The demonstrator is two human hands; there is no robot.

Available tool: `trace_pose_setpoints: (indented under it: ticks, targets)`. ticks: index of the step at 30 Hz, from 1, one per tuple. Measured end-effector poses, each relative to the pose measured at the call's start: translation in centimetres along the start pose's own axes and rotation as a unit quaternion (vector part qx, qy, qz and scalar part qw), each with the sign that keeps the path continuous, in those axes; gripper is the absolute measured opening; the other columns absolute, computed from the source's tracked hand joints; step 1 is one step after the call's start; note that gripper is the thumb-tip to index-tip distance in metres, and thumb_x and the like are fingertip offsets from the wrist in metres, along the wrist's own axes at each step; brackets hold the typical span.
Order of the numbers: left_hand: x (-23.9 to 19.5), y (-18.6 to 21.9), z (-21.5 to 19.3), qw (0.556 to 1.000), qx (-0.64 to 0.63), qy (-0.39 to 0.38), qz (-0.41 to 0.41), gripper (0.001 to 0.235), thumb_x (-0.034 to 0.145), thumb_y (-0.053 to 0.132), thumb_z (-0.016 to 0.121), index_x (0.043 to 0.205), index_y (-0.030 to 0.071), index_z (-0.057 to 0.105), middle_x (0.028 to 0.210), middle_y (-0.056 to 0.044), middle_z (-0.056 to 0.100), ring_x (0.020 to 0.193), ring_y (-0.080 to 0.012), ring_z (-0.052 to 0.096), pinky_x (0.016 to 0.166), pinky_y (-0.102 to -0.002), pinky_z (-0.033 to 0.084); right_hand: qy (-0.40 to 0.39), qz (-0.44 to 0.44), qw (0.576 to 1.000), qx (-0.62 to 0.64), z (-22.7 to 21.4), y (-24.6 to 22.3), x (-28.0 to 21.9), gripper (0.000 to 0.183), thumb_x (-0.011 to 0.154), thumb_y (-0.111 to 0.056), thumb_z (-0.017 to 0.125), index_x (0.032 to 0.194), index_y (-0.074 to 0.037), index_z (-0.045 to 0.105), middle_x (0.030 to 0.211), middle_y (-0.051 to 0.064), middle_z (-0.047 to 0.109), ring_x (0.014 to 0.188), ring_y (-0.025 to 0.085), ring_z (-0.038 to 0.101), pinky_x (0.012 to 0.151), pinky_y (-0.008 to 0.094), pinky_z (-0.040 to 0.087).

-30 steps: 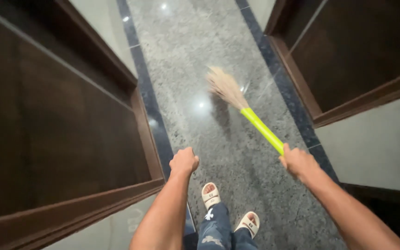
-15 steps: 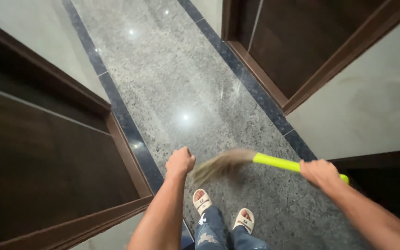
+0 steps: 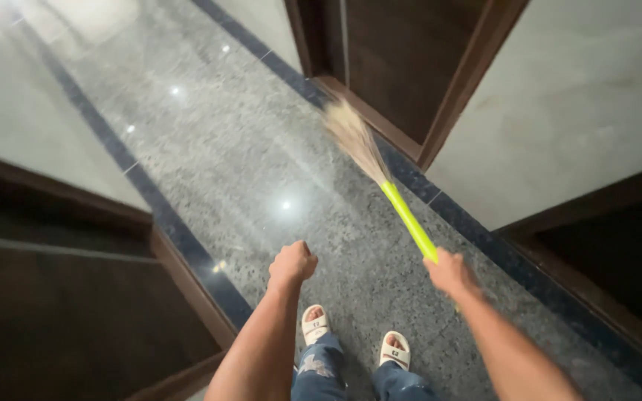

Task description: Sweeping a tiled hallway floor using a traditional broom and a dustpan.

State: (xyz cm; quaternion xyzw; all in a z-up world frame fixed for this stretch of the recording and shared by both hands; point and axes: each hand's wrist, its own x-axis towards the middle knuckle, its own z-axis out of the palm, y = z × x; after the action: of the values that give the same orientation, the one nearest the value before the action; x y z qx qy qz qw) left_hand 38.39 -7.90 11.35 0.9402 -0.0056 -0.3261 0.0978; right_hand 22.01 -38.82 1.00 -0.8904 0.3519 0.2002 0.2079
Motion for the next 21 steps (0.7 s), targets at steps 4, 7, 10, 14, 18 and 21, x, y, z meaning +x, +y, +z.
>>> trace_pose_setpoints:
  ticks: [4, 7, 10, 14, 18, 21]
  targets:
    - [2.9, 1.9, -1.2, 0.998, 0.026, -0.013, 0.054, 0.035, 0.089, 0.030, 0.059, 0.118, 0.017, 0.073, 0.126, -0.018, 0.070, 0.118, -0.0390, 0.067, 0.098, -0.050, 0.054, 0.013, 0.100, 0.986, 0.133, 8.3, -2.1, -0.7, 0.043, 0.091, -0.046, 0.068, 0.109, -0.007, 0.072, 0.095, 0.022, 0.075, 0.083, 0.038, 0.077, 0.072, 0.048, 0.063]
    - [5.6, 2.3, -2.4, 0.995, 0.040, -0.032, 0.080, 0.035, 0.088, 0.031, 0.060, 0.117, 0.019, 0.073, 0.125, -0.017, 0.070, 0.119, -0.0378, 0.066, 0.100, -0.050, 0.053, 0.008, 0.152, 0.973, 0.173, 12.0, -7.1, 0.4, 0.041, 0.091, -0.044, 0.069, 0.099, -0.004, 0.076, 0.084, 0.018, 0.078, 0.075, 0.033, 0.077, 0.067, 0.044, 0.061]
    - [9.2, 0.8, -4.9, 0.991, 0.066, -0.053, 0.103, 0.035, 0.088, 0.030, 0.059, 0.118, 0.018, 0.074, 0.123, -0.017, 0.071, 0.118, -0.0385, 0.068, 0.100, -0.050, 0.054, -0.069, 0.176, 0.961, 0.200, 11.4, -13.6, 0.0, 0.041, 0.093, -0.043, 0.067, 0.099, -0.003, 0.075, 0.078, 0.016, 0.080, 0.069, 0.030, 0.080, 0.065, 0.042, 0.063]
    - [14.7, -2.8, -6.8, 0.990, 0.071, -0.051, 0.106, 0.036, 0.093, 0.031, 0.056, 0.123, 0.017, 0.071, 0.124, -0.021, 0.069, 0.118, -0.0426, 0.066, 0.099, -0.053, 0.053, -0.101, 0.162, 0.953, 0.234, 7.3, -19.9, 0.3, 0.039, 0.092, -0.044, 0.067, 0.109, -0.009, 0.074, 0.084, 0.016, 0.078, 0.073, 0.032, 0.079, 0.068, 0.047, 0.065]
    - [17.8, -3.2, -9.8, 0.981, 0.123, -0.068, 0.135, 0.037, 0.090, 0.031, 0.059, 0.122, 0.016, 0.071, 0.127, -0.020, 0.068, 0.120, -0.0417, 0.064, 0.100, -0.052, 0.053, 0.004, 0.157, 0.963, 0.221, 12.5, -17.0, -2.0, 0.049, 0.086, -0.048, 0.070, 0.126, -0.018, 0.068, 0.093, 0.016, 0.078, 0.082, 0.037, 0.076, 0.073, 0.047, 0.062]
    - [18.6, -1.5, -9.9, 0.976, 0.118, -0.100, 0.155, 0.037, 0.089, 0.032, 0.060, 0.121, 0.016, 0.072, 0.127, -0.019, 0.070, 0.120, -0.0407, 0.065, 0.101, -0.051, 0.053, 0.089, 0.131, 0.974, 0.164, 14.8, -15.0, -8.2, 0.057, 0.087, -0.052, 0.069, 0.134, -0.020, 0.064, 0.102, 0.017, 0.076, 0.094, 0.041, 0.072, 0.076, 0.051, 0.058]
